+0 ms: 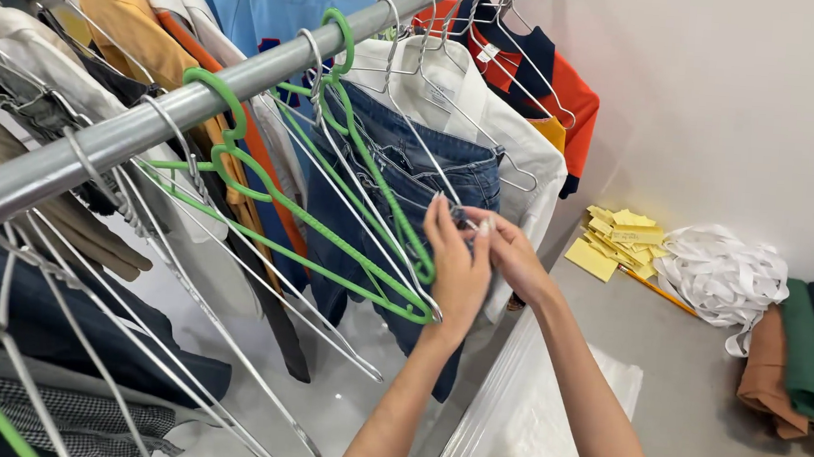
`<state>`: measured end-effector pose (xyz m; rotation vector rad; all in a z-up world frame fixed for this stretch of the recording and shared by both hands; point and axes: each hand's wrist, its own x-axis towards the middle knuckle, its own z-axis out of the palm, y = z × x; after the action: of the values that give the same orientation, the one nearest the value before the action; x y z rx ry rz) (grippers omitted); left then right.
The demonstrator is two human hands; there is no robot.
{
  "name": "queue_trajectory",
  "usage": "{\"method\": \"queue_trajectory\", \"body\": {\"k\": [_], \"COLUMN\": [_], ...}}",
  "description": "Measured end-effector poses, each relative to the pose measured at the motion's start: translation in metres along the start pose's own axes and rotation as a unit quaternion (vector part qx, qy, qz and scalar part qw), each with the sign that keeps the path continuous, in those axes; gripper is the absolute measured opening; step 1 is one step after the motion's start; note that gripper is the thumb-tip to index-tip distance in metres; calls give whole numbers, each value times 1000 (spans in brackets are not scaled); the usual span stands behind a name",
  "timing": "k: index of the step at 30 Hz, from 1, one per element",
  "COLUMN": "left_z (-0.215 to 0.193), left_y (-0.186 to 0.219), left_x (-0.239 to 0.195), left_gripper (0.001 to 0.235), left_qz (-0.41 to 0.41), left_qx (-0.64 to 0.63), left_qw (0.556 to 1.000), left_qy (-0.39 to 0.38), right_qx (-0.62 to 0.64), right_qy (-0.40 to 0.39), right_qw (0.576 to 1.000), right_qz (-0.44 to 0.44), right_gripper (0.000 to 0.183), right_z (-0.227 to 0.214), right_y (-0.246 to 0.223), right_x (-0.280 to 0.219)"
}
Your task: The person takes a black garment, a pink dress, a pink top, and two pairs of jeans from a clothing rack. They fold each item by hand on a metal table and place them into a neat stack alongside other folded clothes.
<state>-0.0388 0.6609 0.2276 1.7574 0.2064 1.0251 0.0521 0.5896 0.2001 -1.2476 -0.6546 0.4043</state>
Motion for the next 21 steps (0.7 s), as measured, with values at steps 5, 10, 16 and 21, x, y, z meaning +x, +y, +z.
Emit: {"method": "queue_trajectory", "body": {"k": [5,10,16,21], "left_z": [-14,-28,-38,-26], "left_y": [-25,-18,11,-9], "left_x": [4,2,6,7], "left_gripper": [48,36,34,35], "left_qz": [39,58,-76,72], "left_qx": [141,185,209,241], "left_qw": [987,977,975,968], "left_qy": [60,84,-24,-13], "right_qx": [71,36,-98,-218], "right_qy": [-114,-189,-126,8], "right_qw": [991,981,987,969], "right_qz": [6,30,-5,-112], "right_gripper": [61,50,14,13], "right_z": [-33,-19,1,-9], "right_y": [57,23,-19,-8], "right_x": [25,28,-2,-25]}}
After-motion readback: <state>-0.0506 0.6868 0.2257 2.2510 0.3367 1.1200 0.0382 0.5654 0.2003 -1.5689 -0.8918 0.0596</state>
